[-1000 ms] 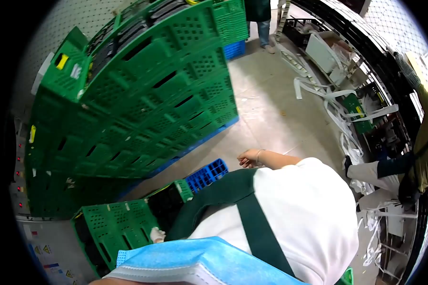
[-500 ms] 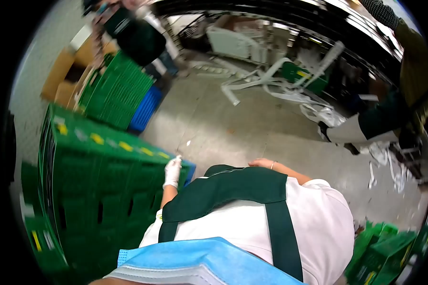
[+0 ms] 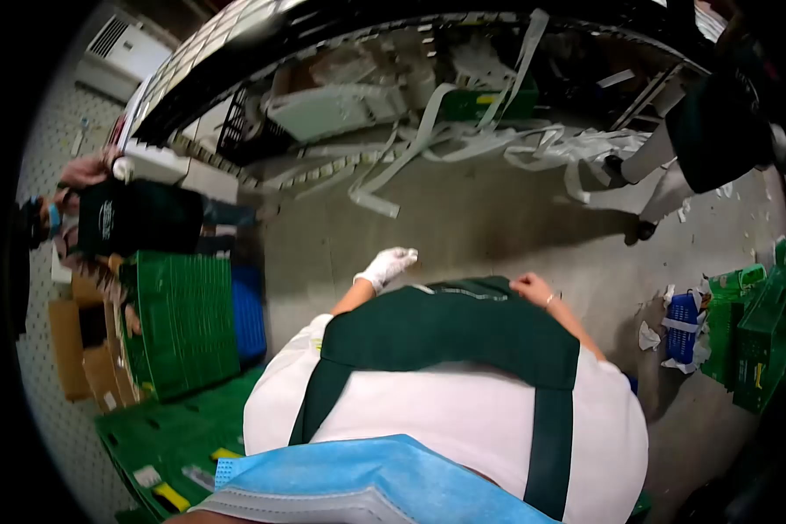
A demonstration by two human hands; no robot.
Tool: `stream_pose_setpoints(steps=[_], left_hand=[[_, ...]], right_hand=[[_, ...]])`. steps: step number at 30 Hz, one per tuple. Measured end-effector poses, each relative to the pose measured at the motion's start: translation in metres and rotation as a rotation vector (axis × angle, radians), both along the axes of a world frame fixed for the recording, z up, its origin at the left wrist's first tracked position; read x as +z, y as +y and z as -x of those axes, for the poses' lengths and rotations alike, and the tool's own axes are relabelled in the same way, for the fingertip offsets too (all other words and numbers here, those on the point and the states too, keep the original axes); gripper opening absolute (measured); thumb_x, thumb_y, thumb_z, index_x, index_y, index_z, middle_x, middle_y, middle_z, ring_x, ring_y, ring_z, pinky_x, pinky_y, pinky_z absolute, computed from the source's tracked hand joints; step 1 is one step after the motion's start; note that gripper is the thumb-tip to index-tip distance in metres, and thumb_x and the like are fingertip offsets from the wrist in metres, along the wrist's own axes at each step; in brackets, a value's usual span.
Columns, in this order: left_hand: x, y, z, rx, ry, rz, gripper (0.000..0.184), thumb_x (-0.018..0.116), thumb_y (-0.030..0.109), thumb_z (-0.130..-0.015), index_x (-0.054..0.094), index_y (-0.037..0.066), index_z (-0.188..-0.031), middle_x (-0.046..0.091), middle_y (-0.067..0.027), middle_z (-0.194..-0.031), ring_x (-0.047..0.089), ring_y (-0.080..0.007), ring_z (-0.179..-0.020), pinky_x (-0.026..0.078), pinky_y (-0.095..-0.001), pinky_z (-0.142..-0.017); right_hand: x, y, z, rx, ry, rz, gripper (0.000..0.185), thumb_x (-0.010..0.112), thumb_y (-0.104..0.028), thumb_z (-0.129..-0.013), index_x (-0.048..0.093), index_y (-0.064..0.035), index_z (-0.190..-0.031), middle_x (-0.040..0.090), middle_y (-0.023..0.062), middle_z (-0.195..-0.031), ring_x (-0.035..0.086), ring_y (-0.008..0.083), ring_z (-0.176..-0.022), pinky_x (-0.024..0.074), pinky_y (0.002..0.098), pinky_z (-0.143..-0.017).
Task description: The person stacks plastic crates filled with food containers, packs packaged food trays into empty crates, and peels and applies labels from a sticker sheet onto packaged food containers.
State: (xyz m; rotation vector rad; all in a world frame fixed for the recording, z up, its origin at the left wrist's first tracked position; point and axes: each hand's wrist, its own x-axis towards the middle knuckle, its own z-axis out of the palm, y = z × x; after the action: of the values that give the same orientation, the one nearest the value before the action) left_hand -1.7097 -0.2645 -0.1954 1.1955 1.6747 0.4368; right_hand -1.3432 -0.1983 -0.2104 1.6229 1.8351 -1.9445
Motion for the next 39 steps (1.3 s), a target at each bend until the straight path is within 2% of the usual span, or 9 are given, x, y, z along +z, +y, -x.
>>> stream_pose_setpoints(steps=[3,11,19,23,27,30,34,37,39], left_hand=[[0.014,0.048,0.003,0.018,-0.027,0.224,0.041,0.054,0.036,-0.076,0.055,-0.001,-0.092,0.059,-0.0131,-0.086,0.055,-0.0239,-0.081,0.041,-0.0299,-0.074],[0.049,0.275,-0.036,0.12,-0.345,-0.148,0.034,0.057,0.032,-0.076,0.057,0.001,-0.09,0.054,-0.0004,-0.073,0.045,-0.0083,-0.064,0.039,-0.023,-0.057],[0.253,0.492,0.002,0.274,-0.482,-0.522,0.025,0.059,0.03,-0.074,0.061,0.007,-0.084,0.056,0.0012,-0.073,0.052,-0.0063,-0.064,0.037,-0.0179,-0.054],[0.319,0.613,0.094,0.336,0.028,-0.716,0.038,0.054,0.04,-0.075,0.058,0.006,-0.089,0.059,-0.006,-0.077,0.054,-0.0117,-0.064,0.041,-0.0247,-0.057],[0.355,0.75,0.186,0.386,0.503,-0.484,0.027,0.05,0.032,-0.078,0.056,0.007,-0.084,0.057,-0.0049,-0.07,0.054,-0.0116,-0.058,0.037,-0.0249,-0.044],[0.342,0.867,0.244,0.402,0.779,-0.802,0.038,0.043,0.039,-0.079,0.055,0.002,-0.077,0.054,-0.011,-0.062,0.05,-0.0196,-0.048,0.04,-0.0326,-0.045],[0.334,0.996,0.267,0.408,0.873,-0.469,0.063,0.029,0.053,-0.078,0.05,0.002,-0.108,0.041,-0.0233,-0.116,0.036,-0.0317,-0.114,0.028,-0.0388,-0.093],[0.323,1.062,0.255,0.199,0.898,-0.47,0.056,0.035,0.048,-0.079,0.05,0.001,-0.105,0.044,-0.0204,-0.11,0.041,-0.0319,-0.104,0.032,-0.0386,-0.086],[0.316,1.089,0.233,0.068,0.932,-0.507,0.052,0.036,0.046,-0.079,0.049,0.001,-0.1,0.044,-0.0204,-0.105,0.041,-0.0321,-0.099,0.032,-0.0388,-0.082]], right_hand=[[0.035,-0.003,-0.007,-0.198,-0.231,-0.089,0.037,0.062,-0.031,-0.07,0.058,0.0027,-0.085,0.06,0.0116,-0.076,0.057,0.0187,-0.07,0.045,0.0289,-0.065],[0.01,0.13,-0.074,-0.531,-0.003,0.007,0.028,0.06,-0.021,-0.074,0.052,0.0034,-0.085,0.055,0.0048,-0.068,0.052,0.0103,-0.056,0.0424,0.0226,-0.053],[0.085,0.397,-0.066,-0.39,0.15,-0.291,0.024,0.057,-0.019,-0.076,0.051,0.002,-0.086,0.055,0.0046,-0.071,0.051,0.0095,-0.056,0.0425,0.023,-0.054],[0.179,0.537,-0.009,-0.201,0.183,-0.689,0.021,0.058,-0.019,-0.075,0.053,-0.0019,-0.085,0.055,0.0039,-0.071,0.051,0.0102,-0.063,0.0427,0.024,-0.059],[0.285,0.665,0.071,-0.227,0.282,-1.058,0.022,0.058,-0.02,-0.075,0.054,-0.0009,-0.085,0.058,0.0062,-0.075,0.053,0.0106,-0.068,0.0432,0.0244,-0.063],[0.34,0.759,0.127,-0.257,0.066,-1.282,0.033,0.056,-0.028,-0.075,0.054,-0.0006,-0.091,0.058,0.0099,-0.086,0.057,0.0193,-0.072,0.0442,0.0277,-0.065],[0.348,0.868,0.188,-0.262,-0.386,-1.1,0.044,0.048,-0.037,-0.079,0.05,0.0022,-0.099,0.055,0.0175,-0.096,0.053,0.0274,-0.088,0.0405,0.0341,-0.077],[0.347,0.88,0.198,-0.391,-0.219,-0.604,0.039,0.039,-0.035,-0.081,0.049,-0.0084,-0.107,0.05,0.0204,-0.105,0.046,0.0286,-0.1,0.035,0.0378,-0.086],[0.34,0.897,0.19,0.077,-0.352,-0.797,0.029,0.043,-0.027,-0.079,0.054,-0.0089,-0.1,0.053,0.0155,-0.102,0.05,0.0293,-0.093,0.0407,0.0382,-0.079]])
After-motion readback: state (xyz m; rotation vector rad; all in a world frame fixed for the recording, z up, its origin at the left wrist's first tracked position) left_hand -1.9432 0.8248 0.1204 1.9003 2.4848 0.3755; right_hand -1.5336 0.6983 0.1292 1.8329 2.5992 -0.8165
